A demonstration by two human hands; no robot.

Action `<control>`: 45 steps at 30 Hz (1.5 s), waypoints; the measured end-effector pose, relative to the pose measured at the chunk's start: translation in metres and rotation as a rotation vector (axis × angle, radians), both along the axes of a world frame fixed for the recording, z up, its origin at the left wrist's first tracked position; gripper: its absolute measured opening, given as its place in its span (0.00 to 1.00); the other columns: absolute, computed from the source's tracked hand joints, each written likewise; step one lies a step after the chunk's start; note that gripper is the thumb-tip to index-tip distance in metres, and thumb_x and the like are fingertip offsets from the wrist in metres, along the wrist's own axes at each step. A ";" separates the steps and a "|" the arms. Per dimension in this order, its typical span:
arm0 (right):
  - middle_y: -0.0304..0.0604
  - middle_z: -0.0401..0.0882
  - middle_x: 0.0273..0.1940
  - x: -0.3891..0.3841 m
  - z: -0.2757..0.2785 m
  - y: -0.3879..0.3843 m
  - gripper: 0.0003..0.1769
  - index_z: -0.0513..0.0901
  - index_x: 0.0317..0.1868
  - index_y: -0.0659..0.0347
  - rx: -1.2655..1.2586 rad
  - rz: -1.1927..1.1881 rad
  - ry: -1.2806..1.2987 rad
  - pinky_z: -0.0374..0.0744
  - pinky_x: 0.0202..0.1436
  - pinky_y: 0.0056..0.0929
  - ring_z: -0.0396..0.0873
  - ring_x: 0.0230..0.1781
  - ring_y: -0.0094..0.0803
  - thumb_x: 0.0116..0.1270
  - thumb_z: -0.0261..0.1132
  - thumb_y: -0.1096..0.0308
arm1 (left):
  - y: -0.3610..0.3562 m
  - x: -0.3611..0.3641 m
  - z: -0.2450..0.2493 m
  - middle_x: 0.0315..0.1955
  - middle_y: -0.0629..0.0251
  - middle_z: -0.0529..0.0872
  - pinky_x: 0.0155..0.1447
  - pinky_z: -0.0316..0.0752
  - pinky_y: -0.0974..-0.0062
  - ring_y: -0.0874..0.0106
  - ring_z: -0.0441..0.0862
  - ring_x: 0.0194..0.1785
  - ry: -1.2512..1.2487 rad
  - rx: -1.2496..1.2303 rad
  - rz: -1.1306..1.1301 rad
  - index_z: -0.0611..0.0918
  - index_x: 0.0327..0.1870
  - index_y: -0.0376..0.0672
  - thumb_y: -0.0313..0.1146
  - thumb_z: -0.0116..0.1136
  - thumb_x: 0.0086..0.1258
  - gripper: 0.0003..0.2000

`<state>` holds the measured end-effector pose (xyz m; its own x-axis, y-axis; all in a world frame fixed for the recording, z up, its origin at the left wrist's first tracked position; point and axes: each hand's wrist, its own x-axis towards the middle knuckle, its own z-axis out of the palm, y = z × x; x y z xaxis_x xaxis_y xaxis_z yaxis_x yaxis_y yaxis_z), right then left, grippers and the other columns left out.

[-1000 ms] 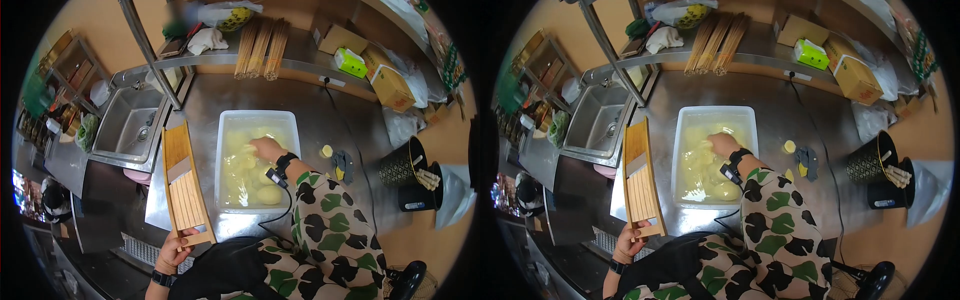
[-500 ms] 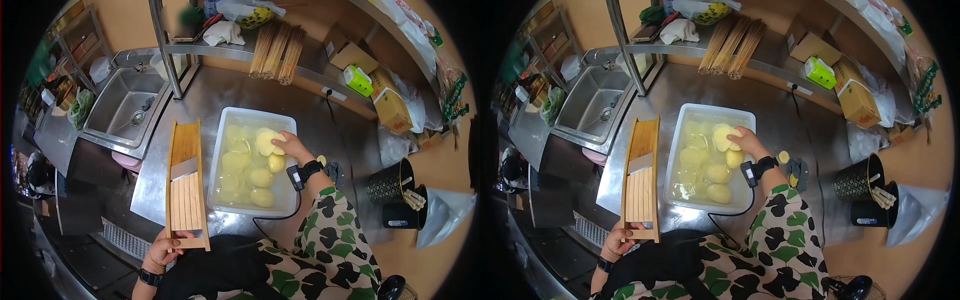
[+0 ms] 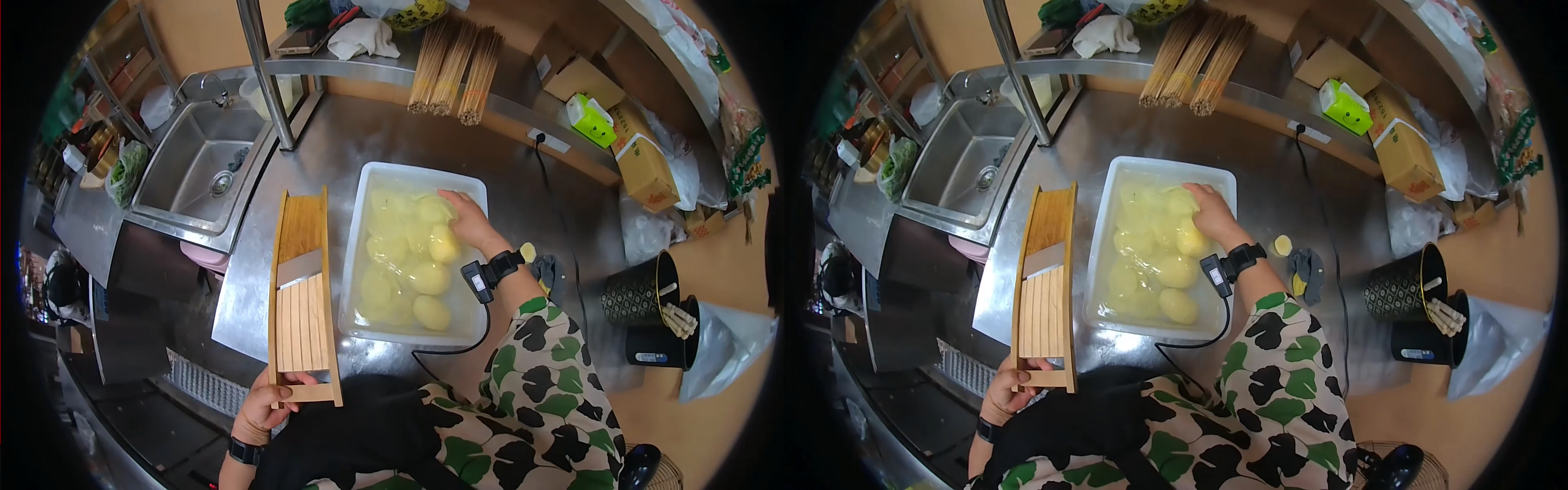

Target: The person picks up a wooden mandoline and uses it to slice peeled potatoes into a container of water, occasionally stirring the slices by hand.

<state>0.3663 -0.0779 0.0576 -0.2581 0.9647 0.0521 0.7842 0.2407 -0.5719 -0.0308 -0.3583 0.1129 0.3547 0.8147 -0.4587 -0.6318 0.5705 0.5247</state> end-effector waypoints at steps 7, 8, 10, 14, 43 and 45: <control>0.50 0.73 0.47 -0.017 -0.006 -0.048 0.23 0.80 0.51 0.56 -0.332 0.462 -0.344 0.74 0.55 0.36 0.73 0.51 0.46 0.51 0.68 0.70 | 0.002 -0.003 0.002 0.43 0.45 0.82 0.34 0.84 0.82 0.65 0.85 0.38 0.043 0.057 -0.069 0.64 0.62 0.27 0.24 0.53 0.51 0.31; 0.50 0.73 0.47 -0.023 -0.007 -0.056 0.24 0.80 0.52 0.55 -0.351 0.539 -0.345 0.74 0.55 0.36 0.73 0.51 0.45 0.50 0.70 0.68 | 0.004 -0.003 -0.001 0.43 0.45 0.82 0.33 0.84 0.82 0.65 0.85 0.38 0.041 0.068 -0.095 0.64 0.62 0.27 0.24 0.54 0.51 0.31; 0.51 0.73 0.49 -0.038 -0.003 -0.068 0.29 0.78 0.56 0.56 -0.312 0.535 -0.466 0.73 0.56 0.38 0.72 0.52 0.47 0.49 0.71 0.66 | 0.010 -0.002 -0.004 0.43 0.46 0.82 0.33 0.83 0.83 0.65 0.85 0.39 0.014 0.087 -0.150 0.65 0.61 0.28 0.25 0.54 0.51 0.31; 0.53 0.74 0.53 -0.038 0.001 -0.075 0.34 0.75 0.60 0.57 -0.279 0.598 -0.515 0.74 0.58 0.42 0.72 0.55 0.51 0.49 0.71 0.67 | 0.023 0.007 -0.003 0.44 0.47 0.82 0.33 0.81 0.84 0.67 0.84 0.40 -0.043 0.094 -0.255 0.65 0.62 0.28 0.25 0.53 0.52 0.31; 0.45 0.75 0.51 -0.077 0.070 -0.098 0.28 0.78 0.53 0.56 0.160 0.483 0.007 0.71 0.58 0.38 0.71 0.54 0.47 0.51 0.72 0.59 | 0.053 0.077 -0.039 0.49 0.58 0.82 0.31 0.70 0.88 0.81 0.78 0.40 -0.028 -0.126 -0.510 0.69 0.63 0.41 0.20 0.49 0.60 0.26; 0.45 0.75 0.50 -0.085 0.058 -0.098 0.27 0.78 0.53 0.56 0.103 0.515 -0.016 0.72 0.58 0.38 0.71 0.53 0.46 0.52 0.72 0.59 | 0.052 0.075 -0.047 0.49 0.57 0.82 0.31 0.71 0.88 0.81 0.78 0.41 -0.096 -0.091 -0.521 0.68 0.64 0.41 0.20 0.50 0.59 0.27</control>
<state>0.2815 -0.1764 0.1154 -0.6990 0.7027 0.1324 0.5578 0.6517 -0.5140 0.0440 -0.3065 0.0659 0.7452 0.4779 -0.4651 -0.2955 0.8619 0.4122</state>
